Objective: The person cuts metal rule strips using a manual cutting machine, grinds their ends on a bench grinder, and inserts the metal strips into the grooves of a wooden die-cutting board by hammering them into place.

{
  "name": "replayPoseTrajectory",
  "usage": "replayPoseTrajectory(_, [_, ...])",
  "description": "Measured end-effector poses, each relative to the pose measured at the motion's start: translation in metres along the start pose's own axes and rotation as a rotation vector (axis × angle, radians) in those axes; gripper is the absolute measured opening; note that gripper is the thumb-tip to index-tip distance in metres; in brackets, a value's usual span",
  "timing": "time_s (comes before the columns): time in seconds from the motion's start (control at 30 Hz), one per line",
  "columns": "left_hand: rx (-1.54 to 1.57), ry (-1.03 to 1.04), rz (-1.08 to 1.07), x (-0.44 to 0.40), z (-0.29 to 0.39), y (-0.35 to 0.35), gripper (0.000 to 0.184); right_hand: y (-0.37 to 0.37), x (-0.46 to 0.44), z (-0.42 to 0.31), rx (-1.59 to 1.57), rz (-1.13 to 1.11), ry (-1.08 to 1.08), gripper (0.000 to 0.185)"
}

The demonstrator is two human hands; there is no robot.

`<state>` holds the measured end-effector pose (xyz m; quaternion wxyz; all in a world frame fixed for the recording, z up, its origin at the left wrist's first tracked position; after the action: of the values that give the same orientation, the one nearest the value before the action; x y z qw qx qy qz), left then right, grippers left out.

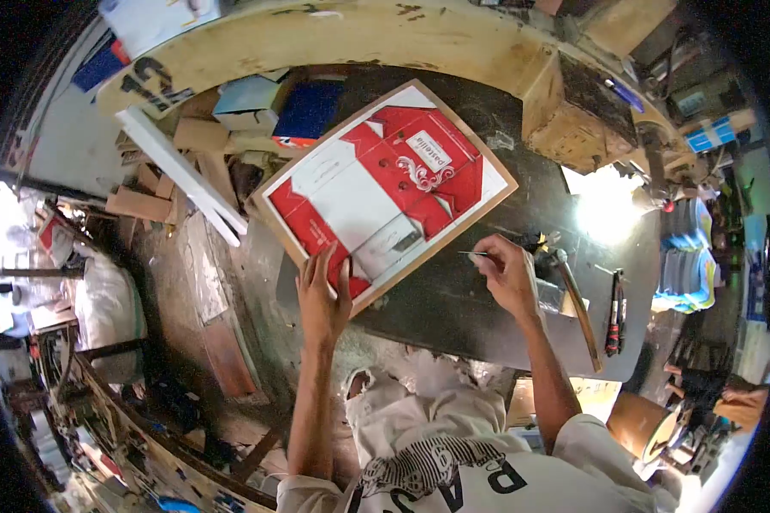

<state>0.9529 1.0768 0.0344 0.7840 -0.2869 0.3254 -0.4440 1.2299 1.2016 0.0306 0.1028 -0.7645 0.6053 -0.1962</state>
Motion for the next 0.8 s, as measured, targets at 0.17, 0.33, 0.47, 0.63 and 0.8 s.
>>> replayPoseTrajectory(0.17, [-0.2, 0.236, -0.223, -0.039, -0.03, 0.066, 0.037, 0.032, -0.048, -0.023, 0.116, 0.054, -0.219, 0.009])
replayPoseTrajectory(0.33, [0.044, -0.001, -0.436, -0.049, -0.016, 0.058, 0.034, 0.068, -0.067, -0.01, 0.194, 0.03, -0.374, 0.021])
replayPoseTrajectory(0.47, [0.256, 0.017, -0.549, -0.056, -0.023, 0.05, 0.052, 0.071, -0.073, -0.009, 0.454, -0.036, -0.368, 0.025])
replayPoseTrajectory(0.63, [0.392, 0.138, -0.594, -0.087, -0.029, 0.062, 0.058, 0.079, -0.07, -0.01, 0.533, -0.01, -0.411, 0.029])
replayPoseTrajectory(0.8, [0.437, 0.447, -0.508, -0.124, -0.017, 0.095, 0.055, 0.079, -0.07, -0.009, 0.565, -0.05, -0.39, 0.029])
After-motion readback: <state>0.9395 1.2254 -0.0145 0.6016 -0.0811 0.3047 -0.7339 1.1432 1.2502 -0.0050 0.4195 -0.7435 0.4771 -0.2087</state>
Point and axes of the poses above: each hand's wrist, its own x-axis away from the middle knuckle, its own y-axis out of the palm, z = x × y, the point moved 2 cm from there along -x, towards the middle knuckle, and after that the axes turned 5 degrees about y, right-handed, at the moved point
